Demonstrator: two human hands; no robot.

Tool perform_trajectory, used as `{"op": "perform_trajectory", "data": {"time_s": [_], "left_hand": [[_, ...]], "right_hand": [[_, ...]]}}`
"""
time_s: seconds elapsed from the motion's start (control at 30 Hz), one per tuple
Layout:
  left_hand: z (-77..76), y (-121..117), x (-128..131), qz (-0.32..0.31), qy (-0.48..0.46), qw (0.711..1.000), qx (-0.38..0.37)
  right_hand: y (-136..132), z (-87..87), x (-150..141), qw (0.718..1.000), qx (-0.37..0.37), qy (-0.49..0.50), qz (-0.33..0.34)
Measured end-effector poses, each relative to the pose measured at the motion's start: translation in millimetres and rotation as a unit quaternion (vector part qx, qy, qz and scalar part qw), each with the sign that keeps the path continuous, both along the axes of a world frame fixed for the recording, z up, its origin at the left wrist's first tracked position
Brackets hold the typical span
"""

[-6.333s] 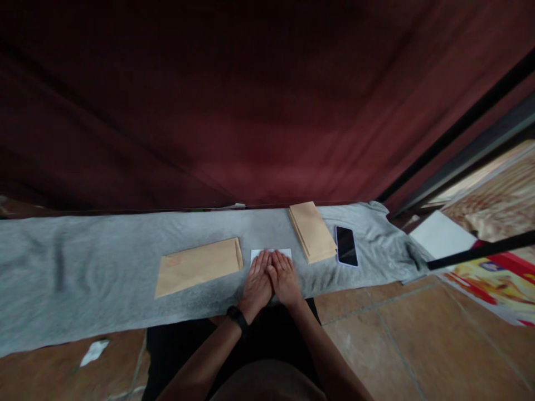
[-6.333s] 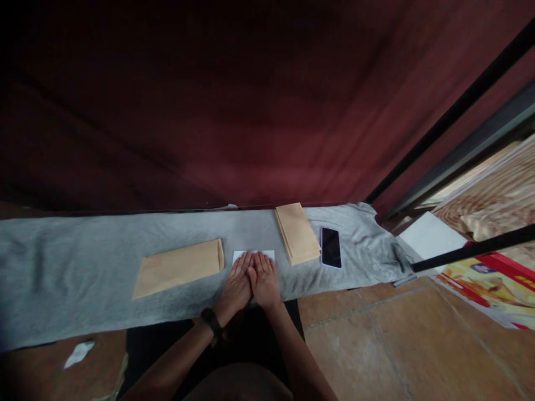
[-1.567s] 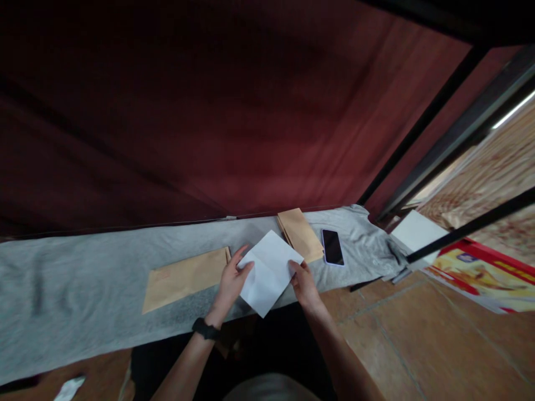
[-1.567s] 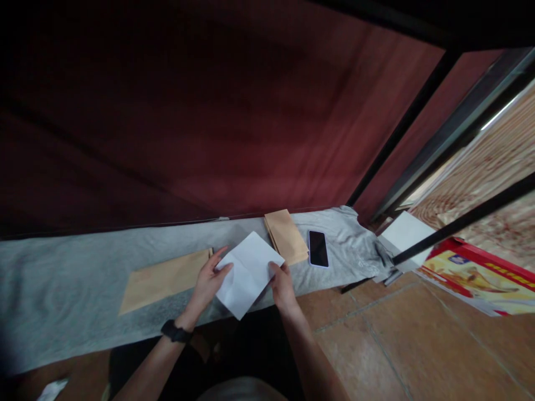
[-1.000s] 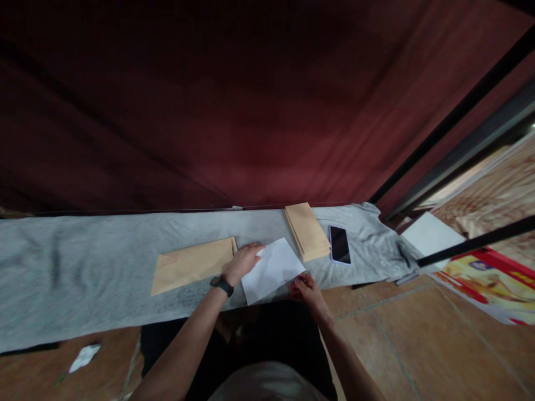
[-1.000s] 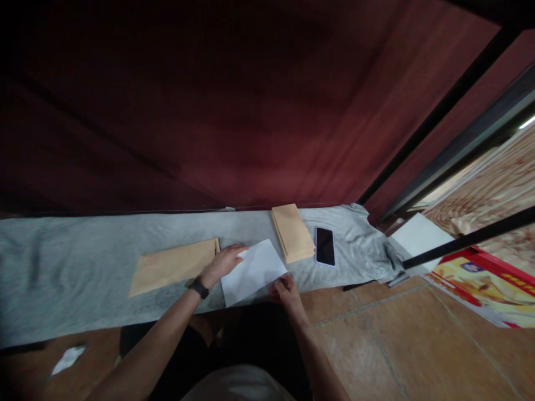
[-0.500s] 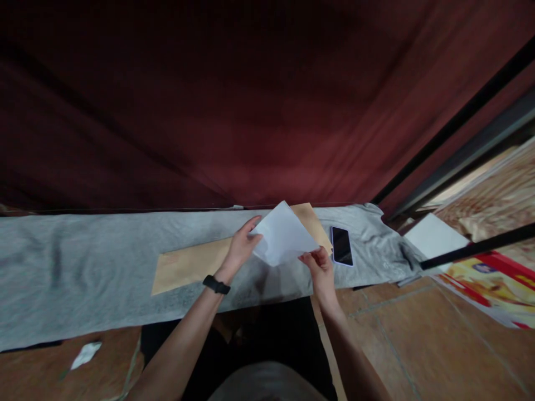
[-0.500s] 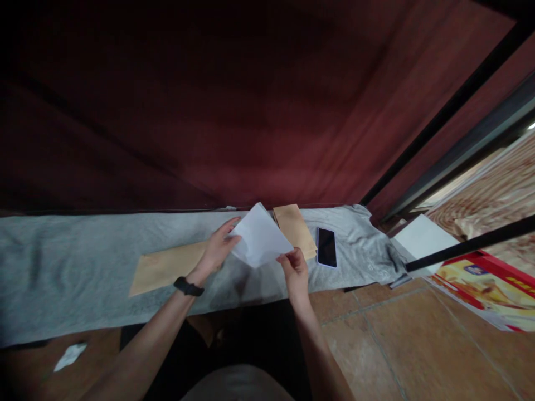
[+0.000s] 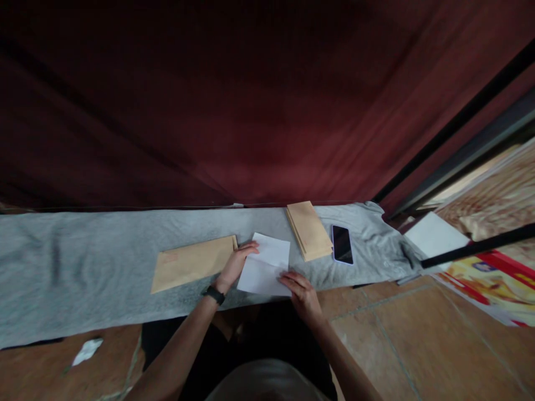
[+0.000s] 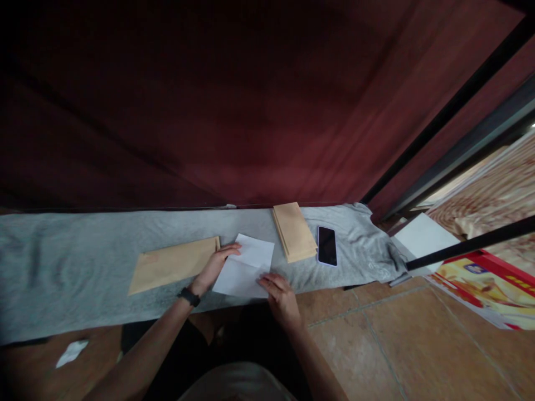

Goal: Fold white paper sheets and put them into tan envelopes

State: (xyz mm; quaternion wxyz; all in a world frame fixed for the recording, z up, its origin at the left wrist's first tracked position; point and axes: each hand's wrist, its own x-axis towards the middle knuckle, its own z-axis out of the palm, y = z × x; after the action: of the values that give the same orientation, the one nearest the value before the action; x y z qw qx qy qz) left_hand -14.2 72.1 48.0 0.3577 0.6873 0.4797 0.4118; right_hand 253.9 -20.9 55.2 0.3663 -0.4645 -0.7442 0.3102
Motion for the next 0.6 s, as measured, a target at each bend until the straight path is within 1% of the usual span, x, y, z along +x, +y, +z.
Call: {"op": "perform_trajectory", "data": {"time_s": [0.07,0.17,0.23,0.3,0.4,0.47,0.53,0.6], "left_hand": [[-4.0,-3,-3,-0.022,0.039,0.999,-0.017],[-2.4,-11,-10,-0.046,0.095,0.994,-0.029],[-0.1,-18,-15,-0.052,0.115,0.992,-0.018],[1.1,-27,-18,-0.044,0.125,0.991,-0.004],[2.1,-40,-19,-0.006,0.122,0.993,0.002],[4.2,-50,-17,0.023,0.108,0.994,0.009],[7.8,-61,-12,0.08,0.096,0.992,0.026],[11.8,-71,-6,0.149,0.096,0.983,0.052]], "right_hand": [[-4,-4.6,-3,1.0,0.005,-0.008,0.017],[-5,-5.8,-6,0.999,-0.022,0.007,0.024],[-2,-5.4,-7,0.998,-0.05,0.036,0.0],[4,-5.0,-7,0.993,-0.082,0.076,-0.038],[16,-5.3,-10,0.977,-0.133,0.124,-0.11],[26,-6.2,-14,0.968,-0.152,0.133,-0.151],[36,-7.9,-19,0.966,-0.152,0.125,-0.17],[45,-10.4,-24,0.968,-0.141,0.111,-0.177]]}}
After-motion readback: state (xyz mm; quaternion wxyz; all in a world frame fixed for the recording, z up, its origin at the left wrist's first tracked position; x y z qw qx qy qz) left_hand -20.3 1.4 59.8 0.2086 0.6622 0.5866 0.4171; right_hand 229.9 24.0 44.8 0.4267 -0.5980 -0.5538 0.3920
